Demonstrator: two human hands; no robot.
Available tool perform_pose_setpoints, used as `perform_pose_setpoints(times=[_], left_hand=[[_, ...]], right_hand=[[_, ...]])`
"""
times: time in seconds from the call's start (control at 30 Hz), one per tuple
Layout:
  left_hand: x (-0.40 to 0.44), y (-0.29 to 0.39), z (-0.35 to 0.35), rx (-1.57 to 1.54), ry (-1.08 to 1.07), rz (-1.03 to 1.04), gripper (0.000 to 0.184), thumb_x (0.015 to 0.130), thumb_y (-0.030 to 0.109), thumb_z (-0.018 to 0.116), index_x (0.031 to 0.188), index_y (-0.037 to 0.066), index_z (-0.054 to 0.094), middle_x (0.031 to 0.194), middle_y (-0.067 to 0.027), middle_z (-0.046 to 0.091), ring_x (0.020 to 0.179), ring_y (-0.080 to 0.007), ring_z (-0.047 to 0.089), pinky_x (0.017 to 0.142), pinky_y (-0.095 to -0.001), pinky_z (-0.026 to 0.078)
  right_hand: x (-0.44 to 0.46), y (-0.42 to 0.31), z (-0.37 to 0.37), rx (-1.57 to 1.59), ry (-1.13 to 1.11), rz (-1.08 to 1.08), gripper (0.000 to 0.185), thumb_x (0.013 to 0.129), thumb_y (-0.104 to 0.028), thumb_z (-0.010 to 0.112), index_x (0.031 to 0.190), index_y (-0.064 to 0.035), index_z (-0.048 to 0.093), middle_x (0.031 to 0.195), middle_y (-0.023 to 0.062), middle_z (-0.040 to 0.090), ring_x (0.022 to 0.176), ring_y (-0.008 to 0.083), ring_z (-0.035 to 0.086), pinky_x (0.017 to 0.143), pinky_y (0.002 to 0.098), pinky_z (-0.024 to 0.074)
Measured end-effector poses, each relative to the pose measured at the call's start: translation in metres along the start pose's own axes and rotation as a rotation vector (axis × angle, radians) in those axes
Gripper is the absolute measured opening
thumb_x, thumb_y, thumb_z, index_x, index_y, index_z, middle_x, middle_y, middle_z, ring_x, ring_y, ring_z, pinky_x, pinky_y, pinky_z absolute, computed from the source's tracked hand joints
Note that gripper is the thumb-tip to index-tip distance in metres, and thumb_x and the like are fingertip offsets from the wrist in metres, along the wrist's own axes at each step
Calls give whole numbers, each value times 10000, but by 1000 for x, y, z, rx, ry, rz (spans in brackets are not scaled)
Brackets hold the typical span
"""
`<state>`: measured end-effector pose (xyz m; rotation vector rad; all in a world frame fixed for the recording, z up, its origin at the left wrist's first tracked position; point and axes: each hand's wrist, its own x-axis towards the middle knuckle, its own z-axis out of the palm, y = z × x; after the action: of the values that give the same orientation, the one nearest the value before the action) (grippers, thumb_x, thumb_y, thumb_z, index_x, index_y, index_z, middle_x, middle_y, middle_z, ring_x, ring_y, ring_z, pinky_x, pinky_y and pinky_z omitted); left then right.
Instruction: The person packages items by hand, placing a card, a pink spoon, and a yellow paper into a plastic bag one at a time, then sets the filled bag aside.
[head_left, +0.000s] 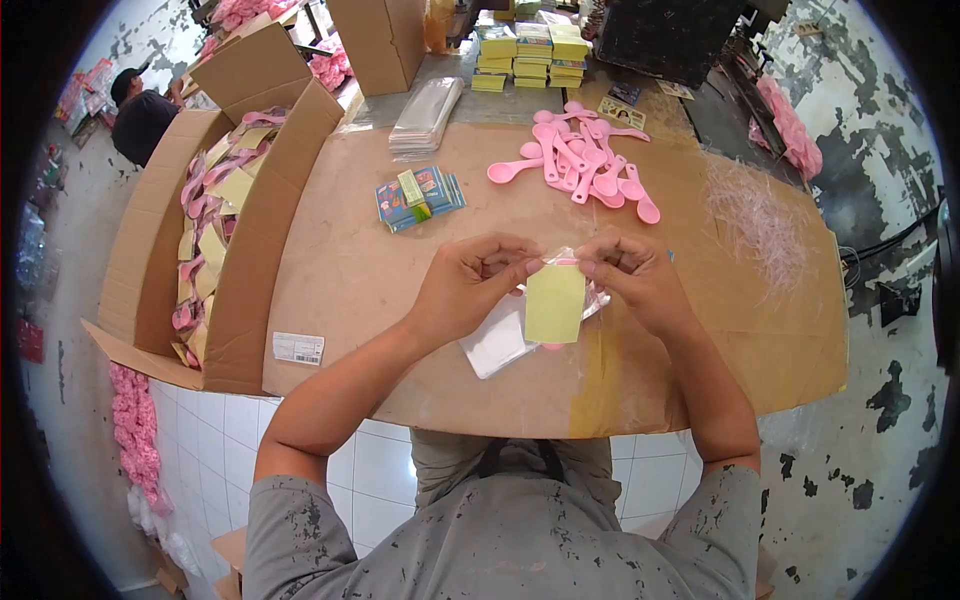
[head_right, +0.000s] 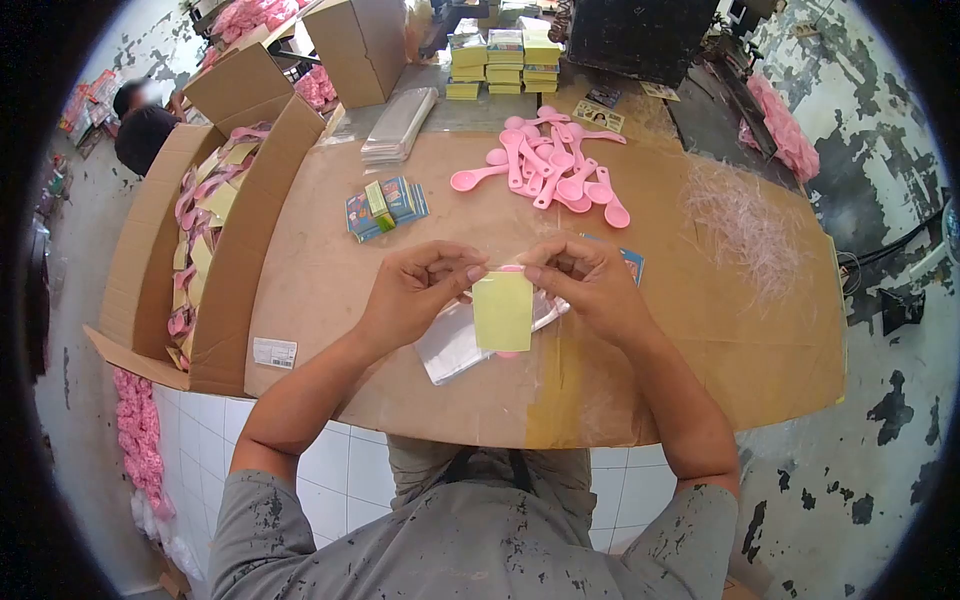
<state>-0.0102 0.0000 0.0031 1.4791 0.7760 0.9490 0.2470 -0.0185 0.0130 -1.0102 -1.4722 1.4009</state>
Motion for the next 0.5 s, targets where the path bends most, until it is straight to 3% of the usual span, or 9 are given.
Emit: perform_pose_setpoints(times=[0.07,0.2,0.3,0.37,0.5], left_hand=[[1,-5,-5,92,-42,106,183,995,58,693,1159,-14,731,1069,-72,769,898,-105,726,769,-260,608],[3,-8,-9,180,-88,129,163,977,18,696,1126,-19,751,1073,-77,773,875,-98,722,767,-254,602],[4,-10,-11,157,-116,136,164,974,13,696,1124,-21,753,1080,-88,774,859,-102,720,759,-256,598],[4,-11,-13,123,-136,139,167,974,19,698,1126,-24,752,1086,-95,774,852,-106,720,753,-258,597],[6,-14,-8,-3,-79,19,152,980,31,697,1111,-23,753,1063,-94,772,846,-107,718,741,-256,596]], right_hand=[[0,9,-3,43,2,-63,130,964,-32,703,1084,1,740,1016,18,706,858,72,643,763,233,512],[0,21,-12,-15,-27,-203,166,944,-4,693,1096,11,758,1041,40,700,853,71,633,755,231,509],[-3,14,-14,-184,-12,-202,187,926,12,686,1095,19,765,1076,59,685,888,78,632,760,231,507],[-3,9,-16,-106,-47,-155,189,921,5,696,1094,17,770,1068,54,683,893,81,629,764,231,506],[-3,7,-13,-258,-28,-156,177,928,-9,707,1093,10,771,1063,49,680,912,87,630,769,242,509]])
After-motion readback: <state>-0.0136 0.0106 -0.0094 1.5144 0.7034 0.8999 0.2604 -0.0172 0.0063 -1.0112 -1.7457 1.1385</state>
